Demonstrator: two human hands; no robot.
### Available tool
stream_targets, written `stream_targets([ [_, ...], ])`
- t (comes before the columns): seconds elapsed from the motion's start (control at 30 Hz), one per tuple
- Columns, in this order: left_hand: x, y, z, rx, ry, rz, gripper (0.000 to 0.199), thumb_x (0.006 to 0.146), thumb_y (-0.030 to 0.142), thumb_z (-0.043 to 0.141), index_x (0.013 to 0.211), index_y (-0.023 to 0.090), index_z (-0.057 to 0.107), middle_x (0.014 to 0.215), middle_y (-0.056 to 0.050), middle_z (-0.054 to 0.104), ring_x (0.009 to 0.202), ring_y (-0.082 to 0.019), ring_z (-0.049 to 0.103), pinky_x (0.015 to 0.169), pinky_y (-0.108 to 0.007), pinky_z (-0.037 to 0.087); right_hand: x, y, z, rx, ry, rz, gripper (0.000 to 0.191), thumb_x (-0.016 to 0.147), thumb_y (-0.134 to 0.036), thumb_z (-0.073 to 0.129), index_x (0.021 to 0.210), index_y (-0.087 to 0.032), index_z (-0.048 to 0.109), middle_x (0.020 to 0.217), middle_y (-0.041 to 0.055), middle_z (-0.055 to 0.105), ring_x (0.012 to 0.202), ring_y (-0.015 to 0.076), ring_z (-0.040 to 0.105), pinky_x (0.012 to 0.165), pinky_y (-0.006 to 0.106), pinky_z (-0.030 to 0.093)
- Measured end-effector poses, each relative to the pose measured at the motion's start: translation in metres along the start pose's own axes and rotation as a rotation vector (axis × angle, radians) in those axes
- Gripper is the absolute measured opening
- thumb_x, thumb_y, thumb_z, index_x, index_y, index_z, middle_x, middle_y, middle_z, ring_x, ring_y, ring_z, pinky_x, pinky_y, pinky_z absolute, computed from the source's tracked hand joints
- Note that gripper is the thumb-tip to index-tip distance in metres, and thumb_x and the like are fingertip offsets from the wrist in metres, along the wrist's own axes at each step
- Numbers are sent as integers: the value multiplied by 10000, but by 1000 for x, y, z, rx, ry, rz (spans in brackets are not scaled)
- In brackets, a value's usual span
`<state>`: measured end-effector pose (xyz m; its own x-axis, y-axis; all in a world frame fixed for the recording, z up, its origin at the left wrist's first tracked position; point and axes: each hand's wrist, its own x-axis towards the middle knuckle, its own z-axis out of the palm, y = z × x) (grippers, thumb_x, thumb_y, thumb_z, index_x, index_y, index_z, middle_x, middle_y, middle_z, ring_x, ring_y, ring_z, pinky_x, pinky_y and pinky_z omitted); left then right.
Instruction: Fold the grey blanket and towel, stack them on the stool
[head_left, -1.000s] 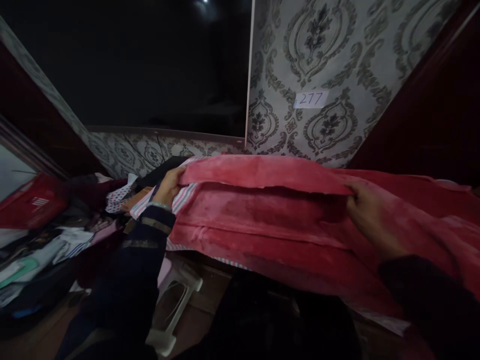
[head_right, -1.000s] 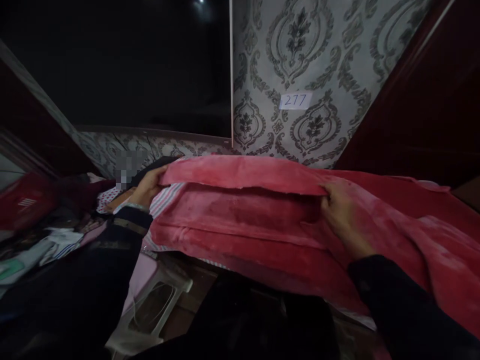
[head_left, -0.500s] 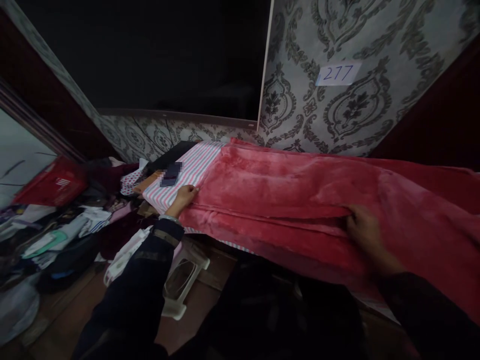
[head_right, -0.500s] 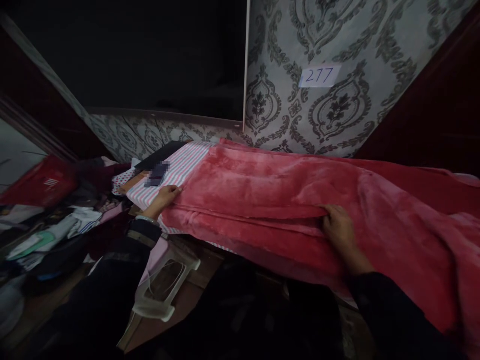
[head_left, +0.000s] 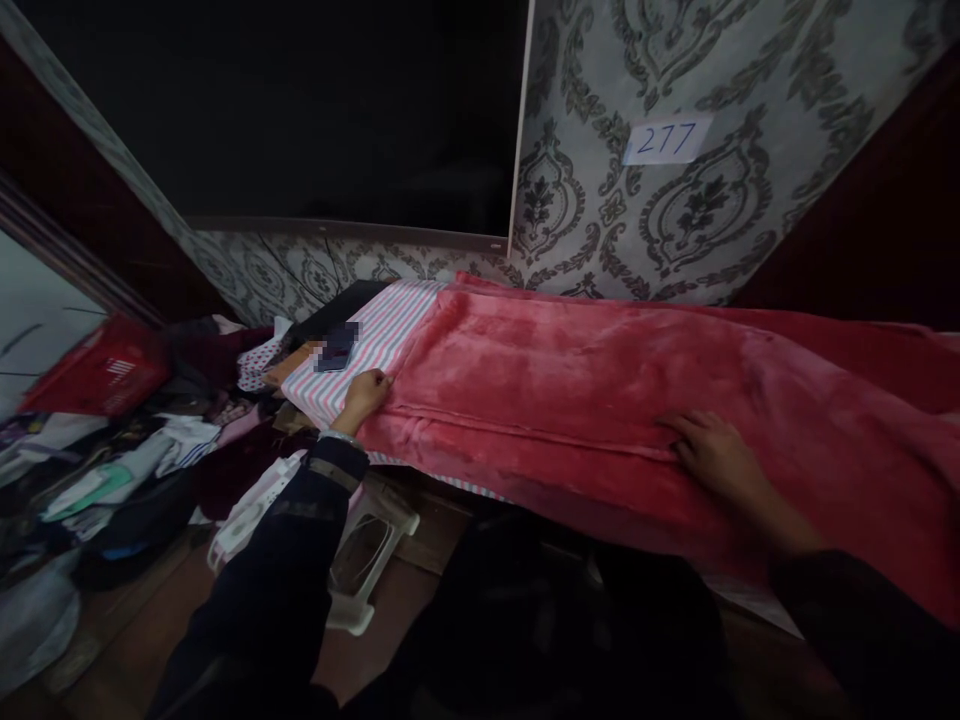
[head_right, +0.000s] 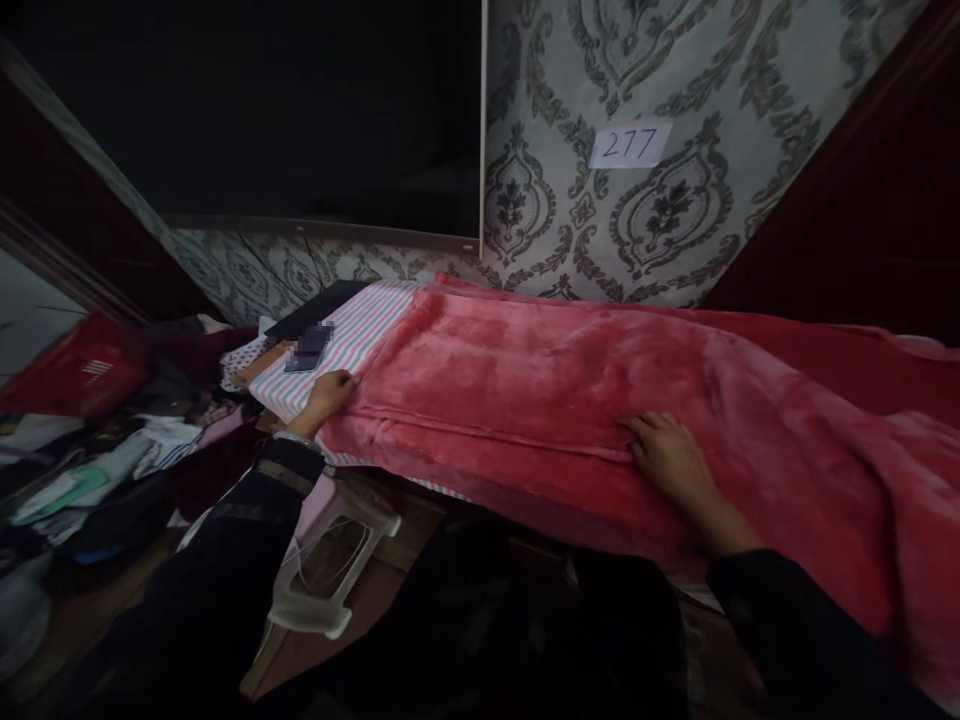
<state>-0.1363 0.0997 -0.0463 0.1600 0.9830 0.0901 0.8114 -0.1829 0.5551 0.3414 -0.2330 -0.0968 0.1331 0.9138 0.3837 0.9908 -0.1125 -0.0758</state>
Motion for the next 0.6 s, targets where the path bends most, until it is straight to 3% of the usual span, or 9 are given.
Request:
stream_targets([
  [0.17, -6, -2, -6, 10, -42, 5, 203, 784, 348, 580, 634, 217, 615, 578, -33, 604, 635, -203, 573, 608, -296, 378, 5, -13, -4, 36, 23, -43, 405, 918, -288, 434, 1203, -185, 702, 1171, 132, 711, 1004, 324, 655, 886, 504, 523],
  [0.3, -9, -6, -10, 64, -81, -4, 221, 802, 365, 609, 650, 206, 626, 613, -35, 625, 632, -194, 585, 600, -293, 382, 10, -38, 11, 75, -8, -132, 427, 927, -421, 497, 1232, -199, 697, 1210, 140, 696, 1075, 338, 639, 933, 519, 513],
  [0.47, -9, -6, -7, 199, -92, -23, 186, 823, 353, 638, 726, 196, 655, 756, -74, 689, 761, -219, 634, 650, -296, 398, 11, -52, 28, -13, 12, -109, 456, 870, -201, 470, 1271, -195, 687, 1191, 127, 695, 1001, 301, 634, 851, 460, 552],
  [0.6, -11, -4, -4, 279, -97, -19, 154, 868, 308, 593, 837, 183, 678, 891, -98, 722, 882, -231, 655, 722, -293, 429, 17, -51, 8, -45, 99, -130, 496, 834, -64, 399, 1188, -177, 728, 1058, 110, 728, 947, 265, 644, 823, 395, 563],
])
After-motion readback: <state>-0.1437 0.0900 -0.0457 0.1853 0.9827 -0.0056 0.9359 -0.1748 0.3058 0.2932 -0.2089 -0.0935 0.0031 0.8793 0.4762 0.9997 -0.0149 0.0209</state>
